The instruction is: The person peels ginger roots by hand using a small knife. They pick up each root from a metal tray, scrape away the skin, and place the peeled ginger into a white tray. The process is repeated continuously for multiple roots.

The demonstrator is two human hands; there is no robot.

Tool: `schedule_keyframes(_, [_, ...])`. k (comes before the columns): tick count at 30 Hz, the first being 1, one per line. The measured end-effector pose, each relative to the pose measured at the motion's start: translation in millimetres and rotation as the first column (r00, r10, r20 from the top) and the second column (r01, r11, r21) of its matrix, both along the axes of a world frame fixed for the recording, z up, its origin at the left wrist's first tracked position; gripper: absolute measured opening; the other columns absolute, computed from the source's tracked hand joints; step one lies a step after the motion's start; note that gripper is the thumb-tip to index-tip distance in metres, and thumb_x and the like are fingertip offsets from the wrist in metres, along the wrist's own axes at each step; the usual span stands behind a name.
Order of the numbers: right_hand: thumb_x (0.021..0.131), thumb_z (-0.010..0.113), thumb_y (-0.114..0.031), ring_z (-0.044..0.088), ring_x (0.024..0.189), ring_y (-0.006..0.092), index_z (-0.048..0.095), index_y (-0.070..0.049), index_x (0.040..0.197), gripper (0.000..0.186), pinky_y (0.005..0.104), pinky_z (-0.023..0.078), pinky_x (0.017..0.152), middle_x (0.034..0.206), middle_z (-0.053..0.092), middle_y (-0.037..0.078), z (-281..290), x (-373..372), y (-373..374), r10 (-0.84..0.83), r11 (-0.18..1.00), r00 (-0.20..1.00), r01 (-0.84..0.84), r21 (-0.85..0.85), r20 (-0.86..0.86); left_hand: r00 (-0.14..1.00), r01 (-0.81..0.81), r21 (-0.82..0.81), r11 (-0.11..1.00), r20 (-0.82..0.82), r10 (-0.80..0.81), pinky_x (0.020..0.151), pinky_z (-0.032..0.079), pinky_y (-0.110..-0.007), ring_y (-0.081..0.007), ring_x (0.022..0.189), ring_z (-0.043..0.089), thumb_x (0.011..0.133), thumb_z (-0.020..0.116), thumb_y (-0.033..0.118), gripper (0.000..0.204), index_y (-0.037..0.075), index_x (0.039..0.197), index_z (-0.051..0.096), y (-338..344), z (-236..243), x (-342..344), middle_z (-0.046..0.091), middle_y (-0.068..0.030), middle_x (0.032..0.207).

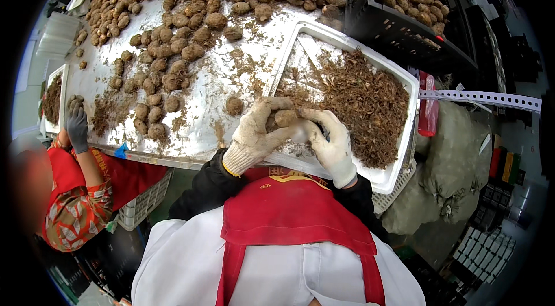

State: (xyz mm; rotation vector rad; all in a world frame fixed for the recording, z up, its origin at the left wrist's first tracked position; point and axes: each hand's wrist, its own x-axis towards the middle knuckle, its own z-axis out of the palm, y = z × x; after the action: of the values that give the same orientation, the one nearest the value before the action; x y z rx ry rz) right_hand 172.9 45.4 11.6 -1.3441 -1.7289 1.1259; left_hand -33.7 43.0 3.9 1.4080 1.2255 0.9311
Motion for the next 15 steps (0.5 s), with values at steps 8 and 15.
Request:
schedule_keyframes(8, [0.096,0.061,-0.027,0.062,0.121,0.0264,0.056,0.005,0.136,0.051,0.0373,0.048,0.103,0.129,0.065,0.018,-12.4,-7.7,-4.5,0.044,0.986,0.940,-0.095,-0.136,-0.338,0.999,0.034,0.042,0.999,0.017,-0.035,0.102,0.049,-0.033,-0.0185,0.117,0.061,0.084,0.077,0.006,0.049,0.002,0.131,0.062,-2.9,-0.5,-4.2,0.065,-0.0096,0.125])
schedule_keyframes(15, [0.098,0.069,-0.024,0.061,0.116,0.0165,0.053,0.004,0.139,0.052,0.0297,0.048,0.101,0.128,0.065,0.012,-16.8,-11.7,-3.8,-0.152,0.838,0.813,-0.196,-0.509,-0.563,0.995,0.080,0.183,0.980,-0.069,-0.069,0.093,0.049,-0.032,-0.0196,0.109,0.061,0.084,0.076,0.007,0.049,0.005,0.132,0.065,-4.9,1.2,-12.4,0.062,-0.0101,0.120])
